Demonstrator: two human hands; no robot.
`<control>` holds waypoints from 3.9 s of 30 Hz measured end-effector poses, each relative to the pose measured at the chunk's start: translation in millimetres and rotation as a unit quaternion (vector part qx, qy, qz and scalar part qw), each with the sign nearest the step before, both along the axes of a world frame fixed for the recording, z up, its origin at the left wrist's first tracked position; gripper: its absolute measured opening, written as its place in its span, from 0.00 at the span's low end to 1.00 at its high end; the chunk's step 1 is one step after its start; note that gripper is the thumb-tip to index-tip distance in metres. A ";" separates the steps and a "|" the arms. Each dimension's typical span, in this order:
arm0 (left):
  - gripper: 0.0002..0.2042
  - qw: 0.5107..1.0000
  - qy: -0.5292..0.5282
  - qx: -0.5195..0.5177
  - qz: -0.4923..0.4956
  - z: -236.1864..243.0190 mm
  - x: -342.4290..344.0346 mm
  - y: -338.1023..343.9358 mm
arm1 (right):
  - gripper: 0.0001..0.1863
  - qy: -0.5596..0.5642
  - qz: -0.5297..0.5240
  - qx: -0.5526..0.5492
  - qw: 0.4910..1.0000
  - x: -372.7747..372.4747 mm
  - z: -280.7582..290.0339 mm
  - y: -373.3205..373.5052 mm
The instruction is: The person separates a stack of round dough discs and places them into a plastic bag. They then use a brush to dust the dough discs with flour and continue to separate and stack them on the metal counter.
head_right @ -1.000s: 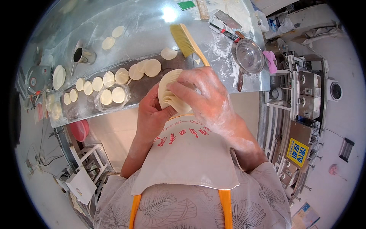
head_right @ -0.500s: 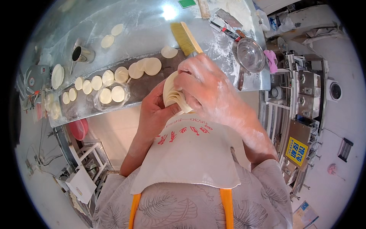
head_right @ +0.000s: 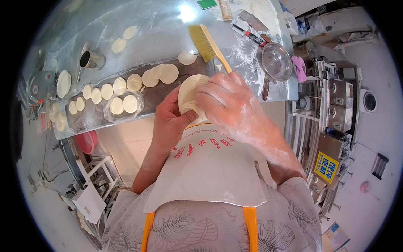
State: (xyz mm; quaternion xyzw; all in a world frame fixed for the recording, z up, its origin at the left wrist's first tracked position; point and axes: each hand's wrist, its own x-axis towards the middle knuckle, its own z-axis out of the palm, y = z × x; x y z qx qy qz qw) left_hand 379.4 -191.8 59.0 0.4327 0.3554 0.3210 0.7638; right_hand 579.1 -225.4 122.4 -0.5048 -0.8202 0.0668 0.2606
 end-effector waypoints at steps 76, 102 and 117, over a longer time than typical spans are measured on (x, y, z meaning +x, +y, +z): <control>0.31 0.988 -0.123 -0.094 0.010 -28.6 -1.4 9.5 | 0.08 0.194 0.001 -0.081 0.978 7.0 -22.9 -8.5; 0.31 0.987 -0.128 -0.098 -0.012 -26.8 -1.8 5.9 | 0.10 0.232 0.010 -0.064 0.970 -0.3 -22.8 -13.6; 0.39 0.973 -0.182 -0.141 -0.021 -40.5 -8.2 7.5 | 0.15 0.223 0.025 -0.085 0.971 -1.7 -23.6 -16.0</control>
